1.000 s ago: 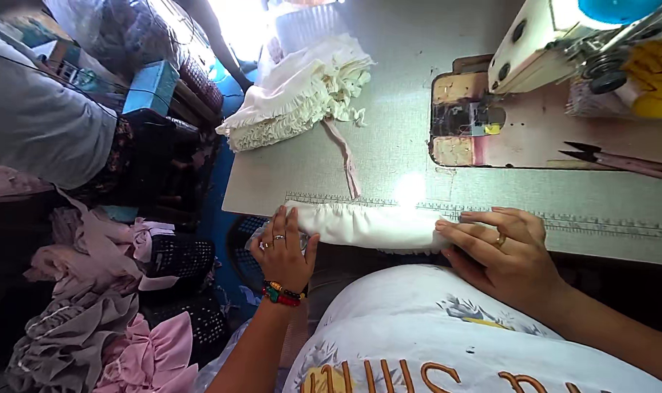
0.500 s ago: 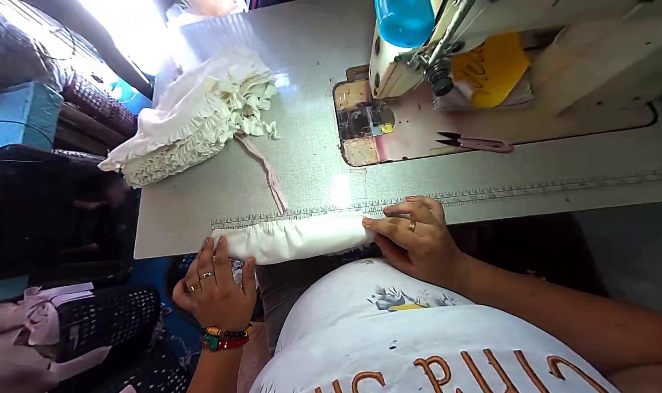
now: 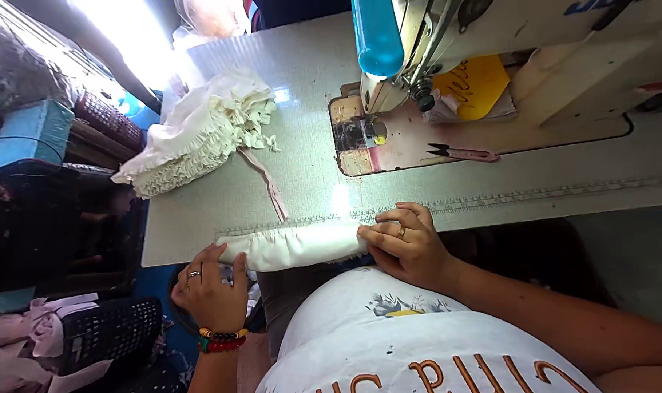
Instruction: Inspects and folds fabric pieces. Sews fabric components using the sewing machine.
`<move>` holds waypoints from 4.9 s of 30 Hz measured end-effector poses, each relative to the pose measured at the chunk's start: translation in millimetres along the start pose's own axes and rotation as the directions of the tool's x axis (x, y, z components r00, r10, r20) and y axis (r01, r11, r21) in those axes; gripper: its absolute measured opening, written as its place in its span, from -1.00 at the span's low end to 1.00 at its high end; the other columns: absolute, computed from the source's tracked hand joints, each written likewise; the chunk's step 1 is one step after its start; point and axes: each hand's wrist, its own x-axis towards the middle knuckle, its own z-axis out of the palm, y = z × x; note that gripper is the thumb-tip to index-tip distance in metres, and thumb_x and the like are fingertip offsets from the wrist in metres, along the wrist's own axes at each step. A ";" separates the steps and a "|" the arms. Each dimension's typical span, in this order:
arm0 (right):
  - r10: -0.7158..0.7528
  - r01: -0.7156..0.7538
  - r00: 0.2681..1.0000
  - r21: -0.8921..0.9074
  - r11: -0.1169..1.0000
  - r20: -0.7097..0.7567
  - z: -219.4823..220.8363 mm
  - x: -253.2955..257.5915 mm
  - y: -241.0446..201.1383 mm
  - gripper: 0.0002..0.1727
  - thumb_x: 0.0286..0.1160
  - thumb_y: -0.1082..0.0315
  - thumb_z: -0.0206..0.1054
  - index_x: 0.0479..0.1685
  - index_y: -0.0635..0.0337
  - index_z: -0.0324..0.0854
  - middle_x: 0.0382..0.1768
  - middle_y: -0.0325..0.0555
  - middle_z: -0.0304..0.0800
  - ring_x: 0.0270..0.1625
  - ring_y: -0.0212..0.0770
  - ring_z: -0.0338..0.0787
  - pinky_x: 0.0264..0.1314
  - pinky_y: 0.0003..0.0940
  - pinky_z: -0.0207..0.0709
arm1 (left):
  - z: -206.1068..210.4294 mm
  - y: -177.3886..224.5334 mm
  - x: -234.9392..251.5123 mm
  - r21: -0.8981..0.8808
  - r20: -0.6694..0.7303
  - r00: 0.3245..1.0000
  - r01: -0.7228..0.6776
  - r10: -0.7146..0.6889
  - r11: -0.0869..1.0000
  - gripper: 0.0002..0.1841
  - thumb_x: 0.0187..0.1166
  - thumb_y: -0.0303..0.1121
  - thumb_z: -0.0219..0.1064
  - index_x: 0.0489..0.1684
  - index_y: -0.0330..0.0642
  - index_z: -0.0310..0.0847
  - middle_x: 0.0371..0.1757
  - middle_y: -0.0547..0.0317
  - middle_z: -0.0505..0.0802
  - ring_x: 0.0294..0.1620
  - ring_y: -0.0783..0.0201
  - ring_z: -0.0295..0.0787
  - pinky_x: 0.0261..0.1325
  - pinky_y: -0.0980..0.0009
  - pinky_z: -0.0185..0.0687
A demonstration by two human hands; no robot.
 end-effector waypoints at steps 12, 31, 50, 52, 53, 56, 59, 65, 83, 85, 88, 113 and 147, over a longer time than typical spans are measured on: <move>-0.013 0.011 0.999 -0.044 0.999 -0.040 -3.9 24.7 4.9 -0.60 0.73 0.05 0.07 -0.02 -0.10 0.87 -0.05 -0.19 0.93 0.23 0.03 0.79 0.47 0.26 0.36 | -26.9 23.4 54.7 -0.359 0.178 0.984 0.053 0.013 0.932 -0.66 0.57 -0.32 0.41 0.03 -0.51 0.70 0.01 -0.30 0.83 0.09 -0.16 0.79 0.23 -0.13 0.65; 0.217 -0.294 0.947 0.361 0.885 0.238 -16.6 36.5 6.4 -0.62 0.41 0.05 0.38 0.12 -0.06 0.86 0.05 -0.23 0.85 0.09 -0.11 0.70 0.10 0.02 0.46 | -49.7 40.0 61.7 -0.854 0.027 0.981 -0.079 0.194 0.514 -0.79 0.56 -0.29 0.47 0.03 0.27 0.65 -0.04 0.64 0.85 0.01 0.57 0.80 0.12 0.53 0.76; 0.353 -0.401 0.873 0.908 0.123 0.338 -46.4 49.8 -27.8 -0.83 0.41 0.56 0.47 -0.05 0.26 0.74 -0.29 -0.21 0.87 -0.24 -0.48 0.83 -0.06 -0.57 0.75 | -108.9 44.0 79.7 -0.935 0.197 0.980 0.178 0.032 0.306 -0.85 0.69 -0.38 0.28 0.04 0.14 0.68 -0.11 0.42 0.91 -0.10 0.46 0.89 -0.01 0.46 0.87; 0.378 -0.376 0.880 0.909 0.181 0.289 -50.8 47.6 -27.3 -0.81 0.37 0.56 0.51 -0.07 0.25 0.73 -0.33 -0.22 0.87 -0.28 -0.49 0.84 -0.11 -0.58 0.76 | -104.0 41.0 76.7 -0.936 0.221 0.975 0.222 -0.032 0.274 -0.84 0.74 -0.42 0.18 0.03 0.06 0.64 -0.13 0.37 0.93 -0.12 0.43 0.91 -0.04 0.44 0.89; 0.381 -0.363 0.885 0.909 0.205 0.267 -52.4 46.7 -26.7 -0.80 0.35 0.55 0.52 -0.08 0.25 0.73 -0.35 -0.22 0.87 -0.30 -0.48 0.84 -0.13 -0.58 0.76 | -102.2 39.6 75.6 -0.937 0.226 0.973 0.231 -0.049 0.261 -0.83 0.76 -0.43 0.14 0.02 0.04 0.65 -0.14 0.35 0.93 -0.13 0.43 0.92 -0.05 0.44 0.89; 0.386 -0.325 0.898 0.911 0.255 0.212 -55.1 43.2 -25.7 -0.78 0.30 0.52 0.57 -0.11 0.23 0.71 -0.41 -0.25 0.83 -0.37 -0.48 0.81 -0.22 -0.59 0.74 | -98.2 35.4 71.6 -0.942 0.208 0.976 0.218 -0.068 0.254 -0.82 0.76 -0.47 0.12 -0.02 0.00 0.64 -0.17 0.33 0.94 -0.16 0.43 0.93 -0.08 0.45 0.90; 0.376 -0.280 0.913 0.913 0.295 0.159 -55.4 40.2 -23.4 -0.79 0.29 0.50 0.59 -0.16 0.22 0.70 -0.42 -0.27 0.84 -0.38 -0.50 0.81 -0.24 -0.60 0.74 | -99.3 33.4 68.8 -0.941 0.183 0.981 0.193 -0.062 0.279 -0.83 0.74 -0.50 0.13 -0.06 0.01 0.62 -0.20 0.37 0.93 -0.18 0.45 0.92 -0.08 0.47 0.89; 0.283 -0.222 0.955 0.831 0.509 0.082 -59.9 22.9 -9.6 -0.85 0.37 0.29 0.55 -0.20 0.14 0.78 -0.30 -0.38 0.82 -0.26 -0.58 0.78 -0.13 -0.62 0.74 | -99.0 25.5 55.4 -0.956 0.151 0.987 0.133 0.050 0.263 -0.84 0.50 -0.16 0.52 -0.04 0.37 0.80 -0.12 0.56 0.92 -0.10 0.56 0.86 0.02 0.50 0.83; 0.287 -0.263 0.956 0.617 0.742 0.063 -38.6 27.3 -0.8 -0.71 0.63 0.20 0.31 -0.09 0.25 0.79 -0.20 -0.27 0.80 -0.20 -0.65 0.72 -0.05 -0.72 0.64 | -51.6 0.0 8.7 -0.802 0.390 0.914 0.398 -0.114 0.445 -0.82 0.49 -0.57 0.42 -0.04 -0.23 0.63 -0.21 0.31 0.84 -0.18 0.47 0.82 0.01 0.44 0.80; 0.279 -0.248 0.960 0.554 0.795 0.030 -43.5 32.3 0.7 -0.70 0.63 0.20 0.27 -0.10 0.28 0.78 -0.21 -0.21 0.79 -0.16 -0.62 0.72 0.01 -0.69 0.62 | -47.9 1.0 5.3 -0.825 0.445 0.886 0.462 -0.128 0.327 -0.89 0.53 -0.52 0.39 -0.09 -0.20 0.65 -0.23 0.30 0.87 -0.19 0.44 0.84 0.01 0.42 0.81; 0.342 -0.344 0.936 0.422 0.839 0.082 -41.4 33.5 1.5 -0.65 0.62 0.15 0.23 -0.12 0.28 0.78 -0.22 -0.11 0.80 -0.22 -0.54 0.70 -0.08 -0.61 0.60 | -35.4 1.1 -3.2 -0.845 0.479 0.863 0.502 -0.158 0.185 -0.87 0.69 -0.45 0.20 -0.25 -0.12 0.66 -0.30 0.32 0.87 -0.22 0.44 0.84 -0.02 0.39 0.81; 0.539 -0.539 0.830 -0.043 0.841 0.144 -12.6 41.6 -27.6 -0.77 0.45 0.22 0.36 -0.46 0.18 0.64 -0.63 -0.15 0.56 -0.55 -0.13 0.63 -0.53 -0.16 0.44 | -11.4 -9.5 48.8 -0.183 0.283 0.936 0.265 -0.208 0.947 -0.70 0.61 -0.25 0.42 -0.03 -0.39 0.71 -0.22 -0.12 0.78 -0.24 0.07 0.68 -0.08 0.07 0.55; 0.402 -0.405 0.910 0.434 0.805 0.103 -22.7 54.6 54.5 -0.72 0.59 0.23 0.26 -0.01 0.21 0.77 -0.14 -0.05 0.69 -0.34 -0.47 0.57 -0.31 -0.68 0.46 | -76.8 263.9 383.2 -0.350 -0.043 0.867 -0.478 0.496 0.806 -0.61 0.76 -0.50 -0.04 0.36 -0.16 0.67 0.36 -0.12 0.75 0.42 0.12 0.64 0.52 0.11 0.41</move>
